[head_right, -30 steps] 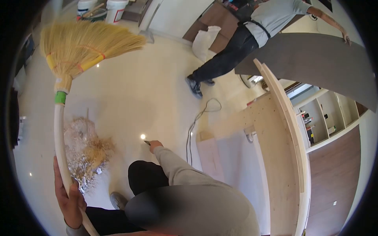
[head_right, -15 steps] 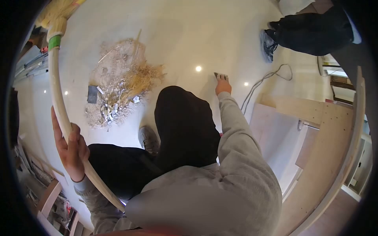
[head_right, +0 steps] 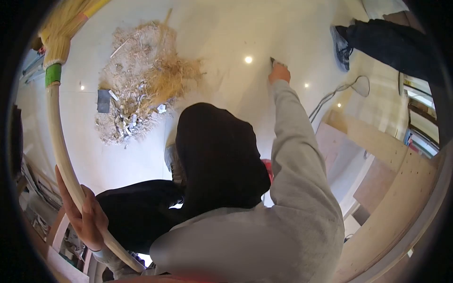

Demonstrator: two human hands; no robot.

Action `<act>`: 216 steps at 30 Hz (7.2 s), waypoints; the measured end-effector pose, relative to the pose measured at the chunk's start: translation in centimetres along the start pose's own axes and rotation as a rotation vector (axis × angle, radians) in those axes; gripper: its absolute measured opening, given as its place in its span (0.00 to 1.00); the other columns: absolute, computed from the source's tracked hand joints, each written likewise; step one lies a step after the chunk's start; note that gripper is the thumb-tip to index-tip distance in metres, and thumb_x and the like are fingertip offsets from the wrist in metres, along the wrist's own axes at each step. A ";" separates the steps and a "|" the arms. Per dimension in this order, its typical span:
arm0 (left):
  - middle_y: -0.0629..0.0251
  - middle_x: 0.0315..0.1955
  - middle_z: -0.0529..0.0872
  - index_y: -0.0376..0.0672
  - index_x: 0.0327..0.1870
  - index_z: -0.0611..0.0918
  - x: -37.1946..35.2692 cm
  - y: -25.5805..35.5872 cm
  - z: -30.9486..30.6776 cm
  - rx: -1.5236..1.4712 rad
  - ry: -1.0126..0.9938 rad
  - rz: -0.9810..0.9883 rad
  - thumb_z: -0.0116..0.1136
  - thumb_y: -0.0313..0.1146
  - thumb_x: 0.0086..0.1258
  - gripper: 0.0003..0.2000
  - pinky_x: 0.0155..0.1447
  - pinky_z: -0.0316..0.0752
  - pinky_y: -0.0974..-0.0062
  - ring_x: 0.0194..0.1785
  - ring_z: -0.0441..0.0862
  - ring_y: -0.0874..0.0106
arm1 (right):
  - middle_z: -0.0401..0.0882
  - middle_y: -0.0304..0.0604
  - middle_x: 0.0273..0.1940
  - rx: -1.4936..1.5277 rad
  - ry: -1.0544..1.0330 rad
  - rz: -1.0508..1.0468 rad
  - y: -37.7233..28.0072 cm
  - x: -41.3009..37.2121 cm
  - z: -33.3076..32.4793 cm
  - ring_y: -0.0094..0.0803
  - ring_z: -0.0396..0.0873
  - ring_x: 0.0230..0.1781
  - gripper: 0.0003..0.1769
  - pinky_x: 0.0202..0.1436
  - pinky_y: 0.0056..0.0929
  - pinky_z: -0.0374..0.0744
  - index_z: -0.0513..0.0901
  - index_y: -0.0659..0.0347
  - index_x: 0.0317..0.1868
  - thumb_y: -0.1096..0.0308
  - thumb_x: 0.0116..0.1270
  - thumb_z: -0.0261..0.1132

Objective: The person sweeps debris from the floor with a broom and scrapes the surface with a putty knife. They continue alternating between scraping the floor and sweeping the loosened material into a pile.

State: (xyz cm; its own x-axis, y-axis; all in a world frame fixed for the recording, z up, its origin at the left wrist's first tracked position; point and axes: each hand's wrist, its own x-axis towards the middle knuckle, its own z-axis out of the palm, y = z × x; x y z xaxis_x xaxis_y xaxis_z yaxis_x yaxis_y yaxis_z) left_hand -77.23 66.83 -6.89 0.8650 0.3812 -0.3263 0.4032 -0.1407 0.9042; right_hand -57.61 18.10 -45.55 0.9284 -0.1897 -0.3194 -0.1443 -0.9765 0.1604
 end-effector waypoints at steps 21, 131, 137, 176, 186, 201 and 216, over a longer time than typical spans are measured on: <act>0.69 0.20 0.69 0.39 0.72 0.44 0.7 0.7 1.3 0.034 0.116 0.057 0.58 0.40 0.62 0.43 0.13 0.55 0.93 0.11 0.62 0.87 | 0.77 0.43 0.54 0.079 -0.192 0.030 1.8 3.6 -3.8 0.42 0.74 0.55 0.27 0.61 0.35 0.71 0.76 0.46 0.58 0.69 0.54 0.57; 0.68 0.17 0.72 0.37 0.34 0.73 -15.9 25.3 -31.2 -0.022 -0.053 -0.700 0.56 0.39 0.65 0.13 0.18 0.66 0.74 0.15 0.67 0.76 | 0.82 0.54 0.41 0.358 -0.261 -0.030 2.1 -36.5 -52.9 0.44 0.82 0.41 0.22 0.44 0.38 0.79 0.80 0.56 0.50 0.62 0.55 0.57; 0.66 0.17 0.73 0.35 0.37 0.73 -10.0 26.8 -28.6 -0.007 -0.014 -0.564 0.57 0.36 0.61 0.13 0.17 0.68 0.74 0.15 0.70 0.75 | 0.80 0.54 0.45 0.288 -0.425 0.052 2.4 -35.2 -52.8 0.48 0.77 0.50 0.20 0.54 0.39 0.75 0.83 0.59 0.46 0.61 0.54 0.56; 0.55 0.20 0.74 0.33 0.57 0.63 60.3 36.2 -27.4 -0.079 0.092 -0.519 0.53 0.26 0.57 0.25 0.10 0.66 0.68 0.10 0.72 0.65 | 0.77 0.51 0.34 0.910 -0.480 0.775 -13.4 1.3 -73.6 0.40 0.81 0.19 0.26 0.11 0.32 0.71 0.63 0.61 0.61 0.69 0.62 0.53; 0.63 0.35 0.86 0.50 0.29 0.86 81.1 27.2 -17.7 1.299 -0.898 -0.121 0.62 0.34 0.51 0.05 0.54 0.62 0.47 0.40 0.83 0.63 | 0.80 0.46 0.34 0.844 -0.523 0.761 -33.3 -13.8 -86.6 0.34 0.83 0.20 0.16 0.09 0.26 0.73 0.74 0.66 0.52 0.73 0.63 0.53; 0.62 0.41 0.86 0.47 0.42 0.85 65.2 26.0 -2.9 1.624 -1.653 0.546 0.63 0.40 0.54 0.15 0.54 0.55 0.38 0.49 0.80 0.56 | 0.80 0.42 0.31 1.136 -0.208 0.927 -47.3 -22.4 -84.1 0.26 0.82 0.22 0.18 0.13 0.22 0.73 0.73 0.66 0.56 0.73 0.65 0.55; 0.61 0.21 0.83 0.44 0.19 0.78 54.6 29.9 -13.9 1.292 -1.648 0.163 0.54 0.34 0.56 0.07 0.27 0.75 0.61 0.23 0.81 0.65 | 0.79 0.47 0.27 1.223 -0.125 1.594 -73.1 -60.9 -77.8 0.34 0.80 0.16 0.15 0.09 0.28 0.71 0.76 0.70 0.47 0.67 0.64 0.56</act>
State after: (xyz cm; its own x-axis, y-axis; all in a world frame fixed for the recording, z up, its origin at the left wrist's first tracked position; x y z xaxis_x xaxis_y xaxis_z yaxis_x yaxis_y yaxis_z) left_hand -22.08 96.17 6.17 0.0135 -0.5667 -0.8238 -0.3851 -0.7633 0.5188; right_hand -77.00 109.05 34.83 -0.2580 -0.7414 -0.6195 -0.8174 0.5093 -0.2691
